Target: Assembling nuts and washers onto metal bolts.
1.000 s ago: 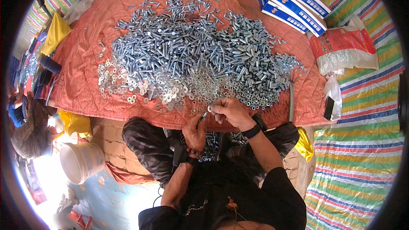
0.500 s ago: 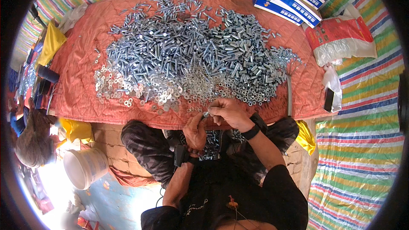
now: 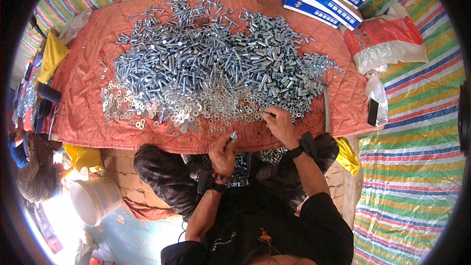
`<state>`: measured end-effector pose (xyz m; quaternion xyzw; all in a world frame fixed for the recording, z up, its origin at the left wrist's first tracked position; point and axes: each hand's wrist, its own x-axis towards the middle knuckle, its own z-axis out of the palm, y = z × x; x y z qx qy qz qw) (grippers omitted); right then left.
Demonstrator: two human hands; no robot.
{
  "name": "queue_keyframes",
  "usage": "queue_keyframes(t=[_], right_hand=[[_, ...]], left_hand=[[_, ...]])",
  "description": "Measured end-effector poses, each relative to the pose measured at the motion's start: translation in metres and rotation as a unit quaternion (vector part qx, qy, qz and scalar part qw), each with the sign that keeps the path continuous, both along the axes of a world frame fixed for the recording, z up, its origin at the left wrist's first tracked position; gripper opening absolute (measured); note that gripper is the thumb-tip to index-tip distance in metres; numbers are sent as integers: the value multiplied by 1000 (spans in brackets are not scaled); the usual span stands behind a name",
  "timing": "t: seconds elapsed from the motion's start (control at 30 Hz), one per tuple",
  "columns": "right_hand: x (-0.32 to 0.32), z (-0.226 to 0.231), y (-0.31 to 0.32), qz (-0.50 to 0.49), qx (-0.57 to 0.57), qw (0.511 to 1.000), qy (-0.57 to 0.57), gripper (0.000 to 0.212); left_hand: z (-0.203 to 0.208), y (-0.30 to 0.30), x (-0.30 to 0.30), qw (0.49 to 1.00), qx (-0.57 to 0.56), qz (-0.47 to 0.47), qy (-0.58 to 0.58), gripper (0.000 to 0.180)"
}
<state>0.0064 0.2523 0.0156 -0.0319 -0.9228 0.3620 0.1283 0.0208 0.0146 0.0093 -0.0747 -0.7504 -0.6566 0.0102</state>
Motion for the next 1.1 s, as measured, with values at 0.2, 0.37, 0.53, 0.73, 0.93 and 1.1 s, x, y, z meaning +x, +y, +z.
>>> queue_keyframes(t=[0.2,0.37,0.53,0.73,0.93,1.1], right_hand=[[-17,6,-11,2,10,1000,14,14],[-36,5,-41,31,74,997,-20,14],[-51,-12,-39,52,107,992,-31,14],[-34,18,-27,38,-73,995,-58,15],[-5,38,-44,80,-175,973,-127,17],[-3,40,-49,155,-83,982,-73,15]], left_hand=[[-13,7,4,1000,-10,-15,20,18],[-11,11,0,1000,-9,-19,10,19],[-19,13,2,995,33,-27,-95,19],[-26,12,1,993,37,-19,-108,18],[-18,13,-13,992,-45,12,119,16],[-6,11,-9,999,-22,-39,10,17]])
